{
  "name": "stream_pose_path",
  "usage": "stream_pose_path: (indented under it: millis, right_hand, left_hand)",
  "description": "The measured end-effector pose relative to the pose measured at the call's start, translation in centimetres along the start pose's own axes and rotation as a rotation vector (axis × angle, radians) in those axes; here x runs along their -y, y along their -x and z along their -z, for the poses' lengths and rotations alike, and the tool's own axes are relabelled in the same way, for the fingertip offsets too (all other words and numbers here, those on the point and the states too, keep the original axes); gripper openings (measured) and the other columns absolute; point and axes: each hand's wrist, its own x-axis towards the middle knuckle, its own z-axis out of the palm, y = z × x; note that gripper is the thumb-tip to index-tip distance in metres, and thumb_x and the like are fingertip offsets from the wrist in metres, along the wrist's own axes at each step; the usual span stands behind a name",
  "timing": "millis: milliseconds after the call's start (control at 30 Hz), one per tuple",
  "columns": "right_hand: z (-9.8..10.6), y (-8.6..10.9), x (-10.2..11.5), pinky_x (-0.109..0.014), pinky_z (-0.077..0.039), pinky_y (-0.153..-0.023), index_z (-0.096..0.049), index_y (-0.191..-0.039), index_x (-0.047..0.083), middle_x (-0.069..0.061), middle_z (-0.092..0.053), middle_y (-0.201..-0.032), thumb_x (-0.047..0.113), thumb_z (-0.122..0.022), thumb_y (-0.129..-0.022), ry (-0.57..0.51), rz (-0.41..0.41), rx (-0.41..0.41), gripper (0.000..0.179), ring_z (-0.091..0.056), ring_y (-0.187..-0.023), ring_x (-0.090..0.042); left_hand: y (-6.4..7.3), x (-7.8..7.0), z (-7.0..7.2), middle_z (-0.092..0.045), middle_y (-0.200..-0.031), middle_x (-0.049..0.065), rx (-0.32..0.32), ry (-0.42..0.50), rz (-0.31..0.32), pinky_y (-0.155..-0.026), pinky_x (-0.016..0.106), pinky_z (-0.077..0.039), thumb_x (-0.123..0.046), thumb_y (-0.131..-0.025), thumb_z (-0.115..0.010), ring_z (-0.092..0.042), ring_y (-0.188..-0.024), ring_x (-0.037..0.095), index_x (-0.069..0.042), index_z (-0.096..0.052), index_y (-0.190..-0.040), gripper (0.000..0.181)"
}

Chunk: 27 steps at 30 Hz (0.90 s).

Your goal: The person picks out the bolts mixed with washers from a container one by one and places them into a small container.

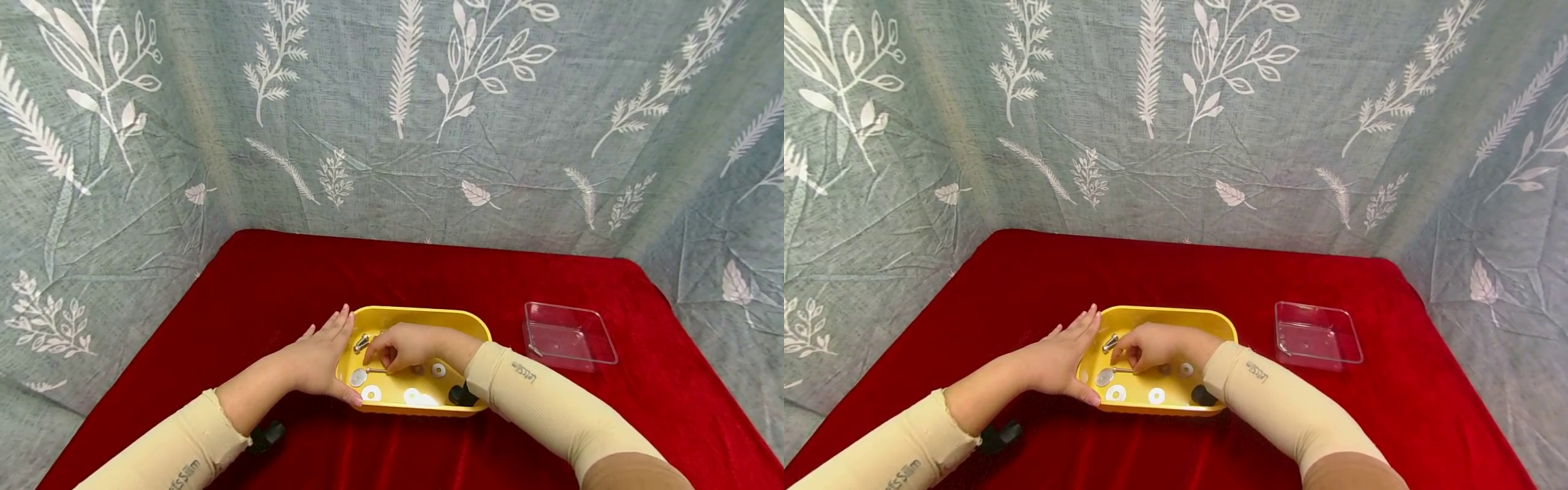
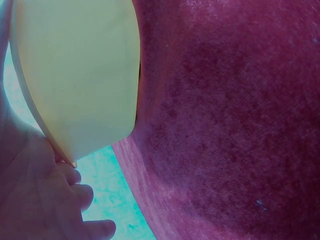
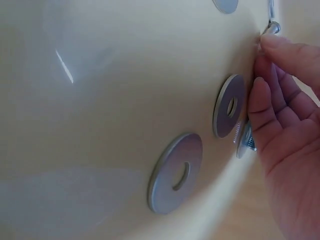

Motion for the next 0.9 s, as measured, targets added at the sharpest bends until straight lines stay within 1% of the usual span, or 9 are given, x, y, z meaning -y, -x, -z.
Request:
stream_pose_path:
  millis: [133,267,500,733,900]
  right_hand:
    - [0.02,0.02,0.24,-0.018,-0.045,-0.047,-0.06,-0.118,0.019,0.006,-0.055,-0.07,0.001,-0.066,-0.081,0.018,0.044,0.019,0.041,-0.05,-0.056,-0.002]
    - [0.03,0.01,0.5,-0.016,-0.043,-0.048,-0.063,-0.116,0.02,0.007,-0.054,-0.068,0.001,-0.065,-0.082,0.043,0.071,0.029,0.039,-0.048,-0.055,-0.002]
    - [-0.02,-0.04,0.62,-0.016,-0.045,-0.051,-0.059,-0.118,0.018,0.007,-0.054,-0.069,0.001,-0.066,-0.081,0.069,0.047,0.018,0.041,-0.049,-0.057,-0.002]
    - [-0.12,-0.15,0.54,-0.015,-0.042,-0.049,-0.065,-0.109,0.018,0.008,-0.052,-0.066,0.001,-0.065,-0.081,0.043,0.022,0.005,0.033,-0.048,-0.055,-0.001]
    - [-0.25,-0.06,0.53,-0.016,-0.043,-0.05,-0.064,-0.105,0.019,0.008,-0.052,-0.066,0.008,-0.069,-0.08,0.052,0.011,-0.009,0.027,-0.047,-0.055,-0.001]
  left_hand:
    - [-0.05,0.03,-0.04,0.005,-0.152,0.017,0.001,-0.003,0.0,-0.105,0.057,-0.015,-0.077,-0.054,-0.063,-0.003,-0.139,0.03,0.001,-0.004,-0.146,0.134]
    - [-0.08,0.07,-0.06,0.004,-0.152,0.017,-0.001,-0.018,-0.002,-0.105,0.057,-0.016,-0.078,-0.054,-0.061,-0.004,-0.139,0.03,0.001,-0.004,-0.146,0.134]
    - [-0.05,0.08,-0.04,0.005,-0.151,0.018,0.0,-0.021,-0.007,-0.105,0.057,-0.017,-0.078,-0.055,-0.062,-0.003,-0.139,0.031,0.001,-0.003,-0.145,0.134]
    - [0.0,0.0,0.12,0.005,-0.151,0.018,0.002,-0.015,-0.008,-0.105,0.057,-0.017,-0.077,-0.056,-0.063,-0.003,-0.139,0.031,0.002,-0.003,-0.145,0.133]
    - [-0.01,0.02,0.0,0.005,-0.151,0.018,0.003,-0.015,-0.003,-0.105,0.056,-0.017,-0.078,-0.055,-0.062,-0.003,-0.139,0.03,0.001,-0.003,-0.145,0.134]
